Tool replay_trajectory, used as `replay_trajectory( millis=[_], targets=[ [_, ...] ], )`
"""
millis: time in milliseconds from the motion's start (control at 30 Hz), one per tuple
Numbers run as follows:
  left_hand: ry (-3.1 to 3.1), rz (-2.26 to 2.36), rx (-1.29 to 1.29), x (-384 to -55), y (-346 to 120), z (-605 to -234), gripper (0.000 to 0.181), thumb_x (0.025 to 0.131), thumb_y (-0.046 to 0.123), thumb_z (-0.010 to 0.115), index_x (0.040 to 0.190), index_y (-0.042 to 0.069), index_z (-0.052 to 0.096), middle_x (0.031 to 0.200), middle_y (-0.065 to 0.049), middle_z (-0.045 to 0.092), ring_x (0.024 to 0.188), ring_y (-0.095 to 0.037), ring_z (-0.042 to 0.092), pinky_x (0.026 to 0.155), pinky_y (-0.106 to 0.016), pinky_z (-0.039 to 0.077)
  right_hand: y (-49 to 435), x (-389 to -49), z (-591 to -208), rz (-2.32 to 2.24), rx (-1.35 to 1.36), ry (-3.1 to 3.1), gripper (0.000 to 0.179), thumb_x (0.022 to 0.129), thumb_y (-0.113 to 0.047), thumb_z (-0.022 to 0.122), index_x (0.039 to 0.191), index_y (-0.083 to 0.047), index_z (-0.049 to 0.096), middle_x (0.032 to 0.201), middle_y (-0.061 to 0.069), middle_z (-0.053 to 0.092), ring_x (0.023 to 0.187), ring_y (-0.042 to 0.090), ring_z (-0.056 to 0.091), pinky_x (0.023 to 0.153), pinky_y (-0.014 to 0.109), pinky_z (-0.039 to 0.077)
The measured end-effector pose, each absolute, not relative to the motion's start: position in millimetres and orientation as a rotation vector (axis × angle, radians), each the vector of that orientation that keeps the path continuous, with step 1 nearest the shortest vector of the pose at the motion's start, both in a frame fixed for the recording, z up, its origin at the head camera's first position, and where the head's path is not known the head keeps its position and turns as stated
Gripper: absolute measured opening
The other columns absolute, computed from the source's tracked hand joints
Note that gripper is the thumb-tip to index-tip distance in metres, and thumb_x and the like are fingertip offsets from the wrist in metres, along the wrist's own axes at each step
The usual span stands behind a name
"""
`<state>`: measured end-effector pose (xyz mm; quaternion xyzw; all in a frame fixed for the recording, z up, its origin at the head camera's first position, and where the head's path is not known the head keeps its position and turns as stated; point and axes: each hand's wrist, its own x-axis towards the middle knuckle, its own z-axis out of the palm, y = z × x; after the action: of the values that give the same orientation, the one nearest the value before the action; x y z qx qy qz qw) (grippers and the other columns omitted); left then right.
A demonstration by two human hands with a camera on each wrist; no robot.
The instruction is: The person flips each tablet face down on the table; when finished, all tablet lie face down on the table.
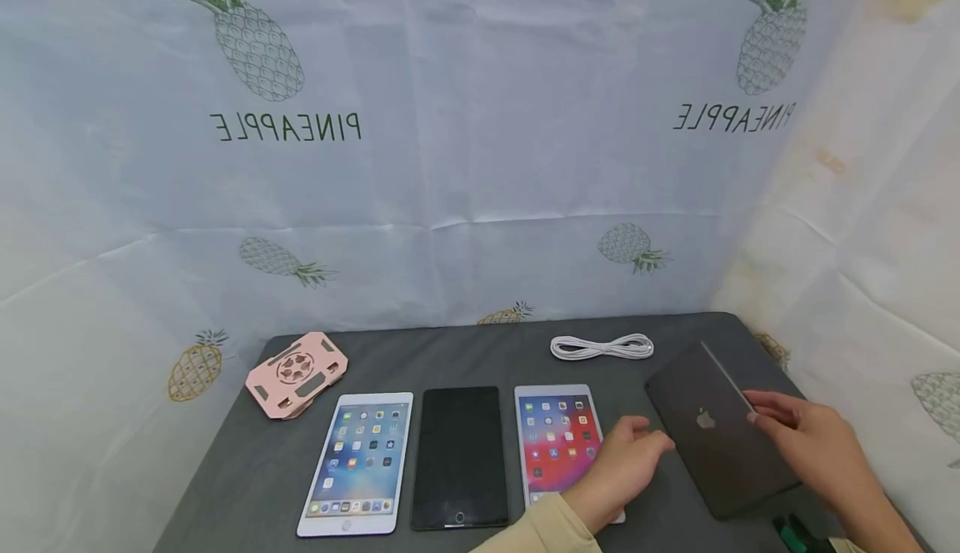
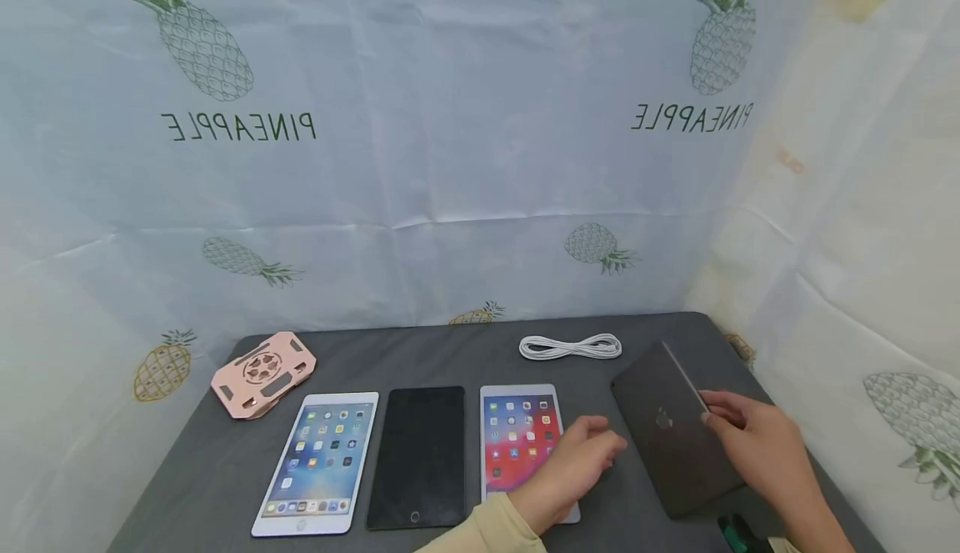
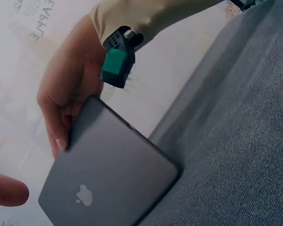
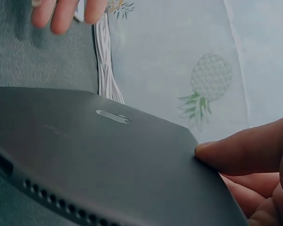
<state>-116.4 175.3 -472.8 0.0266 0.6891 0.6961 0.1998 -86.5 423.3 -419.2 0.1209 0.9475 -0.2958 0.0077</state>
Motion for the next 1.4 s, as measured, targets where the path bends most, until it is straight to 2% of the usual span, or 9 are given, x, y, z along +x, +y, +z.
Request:
replay_trajectory(
  millis=[200, 300, 467, 600, 767, 867, 1100, 1300, 1400],
  targets=[
    [1.925, 1.957, 0.048, -115, 177, -477, 0.051, 0.083, 0.019, 0.071, 0.130, 0.002, 0.065, 0.121, -0.009, 0.072, 0.112, -0.025, 0.068, 0.102, -0.054, 0.055, 425, -86, -425, -1.127, 0.456, 2.810, 0.063, 0.110, -0.040, 0.062, 0.154, 0.004, 0.055, 0.140, 0.027, 0.071, 0.087, -0.026, 0.052, 0.075, 0.021, 0.059],
    [1.920, 1.964, 0.040, -116, 177, -477, 0.052, 0.082, 0.018, 0.071, 0.131, 0.000, 0.064, 0.125, -0.011, 0.070, 0.114, -0.026, 0.066, 0.104, -0.055, 0.054, 422, -87, -426, -1.261, 0.480, 2.730, 0.068, 0.110, -0.044, 0.062, 0.157, 0.005, 0.051, 0.147, 0.028, 0.066, 0.091, -0.029, 0.049, 0.076, 0.020, 0.059],
    [1.901, 1.969, 0.022, -120, 177, -479, 0.053, 0.084, 0.017, 0.070, 0.133, -0.001, 0.062, 0.129, -0.013, 0.068, 0.118, -0.027, 0.064, 0.109, -0.058, 0.051, 416, -88, -430, -1.435, 0.483, 2.603, 0.073, 0.110, -0.044, 0.061, 0.162, 0.004, 0.043, 0.157, 0.025, 0.057, 0.116, -0.010, 0.063, 0.082, 0.025, 0.062],
    [1.861, 1.985, 0.015, -122, 177, -478, 0.054, 0.084, 0.016, 0.070, 0.135, -0.002, 0.060, 0.131, -0.014, 0.065, 0.123, -0.028, 0.062, 0.113, -0.060, 0.049, 415, -89, -435, -1.579, 0.490, 2.492, 0.071, 0.110, -0.039, 0.062, 0.163, 0.004, 0.040, 0.143, 0.004, 0.070, 0.099, -0.010, 0.068, 0.083, 0.034, 0.064],
    [1.830, 2.024, 0.001, -123, 176, -476, 0.056, 0.084, 0.014, 0.069, 0.136, -0.002, 0.059, 0.140, -0.017, 0.062, 0.132, -0.031, 0.059, 0.117, -0.061, 0.046, 415, -92, -443, -1.702, 0.500, 2.388, 0.070, 0.110, -0.033, 0.063, 0.163, 0.007, 0.039, 0.126, -0.017, 0.073, 0.099, 0.000, 0.074, 0.083, 0.037, 0.065],
    [1.834, 2.056, -0.005, -122, 176, -475, 0.058, 0.083, 0.014, 0.069, 0.137, -0.003, 0.059, 0.143, -0.019, 0.061, 0.133, -0.032, 0.058, 0.117, -0.061, 0.046, 415, -93, -449, -1.684, 0.497, 2.391, 0.070, 0.111, -0.031, 0.061, 0.163, 0.008, 0.036, 0.129, -0.010, 0.073, 0.098, 0.003, 0.074, 0.082, 0.038, 0.065],
    [1.893, 2.057, -0.054, -118, 178, -474, 0.064, 0.082, 0.015, 0.071, 0.142, -0.003, 0.059, 0.145, -0.018, 0.061, 0.132, -0.035, 0.057, 0.115, -0.062, 0.047, 410, -103, -462, -1.386, 0.558, 2.561, 0.068, 0.111, -0.035, 0.061, 0.159, 0.011, 0.043, 0.147, 0.033, 0.063, 0.098, 0.003, 0.071, 0.076, 0.029, 0.060],
    [1.961, 1.998, -0.035, -114, 178, -470, 0.067, 0.081, 0.019, 0.072, 0.143, -0.002, 0.059, 0.145, -0.020, 0.061, 0.129, -0.034, 0.057, 0.114, -0.060, 0.047, 407, -108, -470, -1.192, 0.593, 2.675, 0.072, 0.103, -0.037, 0.072, 0.150, 0.014, 0.052, 0.141, 0.039, 0.063, 0.119, 0.039, 0.072, 0.081, 0.037, 0.063],
    [1.974, 1.973, -0.037, -112, 178, -466, 0.069, 0.081, 0.020, 0.073, 0.145, -0.001, 0.058, 0.144, -0.019, 0.060, 0.126, -0.033, 0.058, 0.114, -0.060, 0.047, 407, -108, -473, -1.139, 0.583, 2.681, 0.077, 0.099, -0.040, 0.076, 0.147, 0.015, 0.053, 0.138, 0.040, 0.064, 0.120, 0.046, 0.070, 0.084, 0.045, 0.064]
  ],
)
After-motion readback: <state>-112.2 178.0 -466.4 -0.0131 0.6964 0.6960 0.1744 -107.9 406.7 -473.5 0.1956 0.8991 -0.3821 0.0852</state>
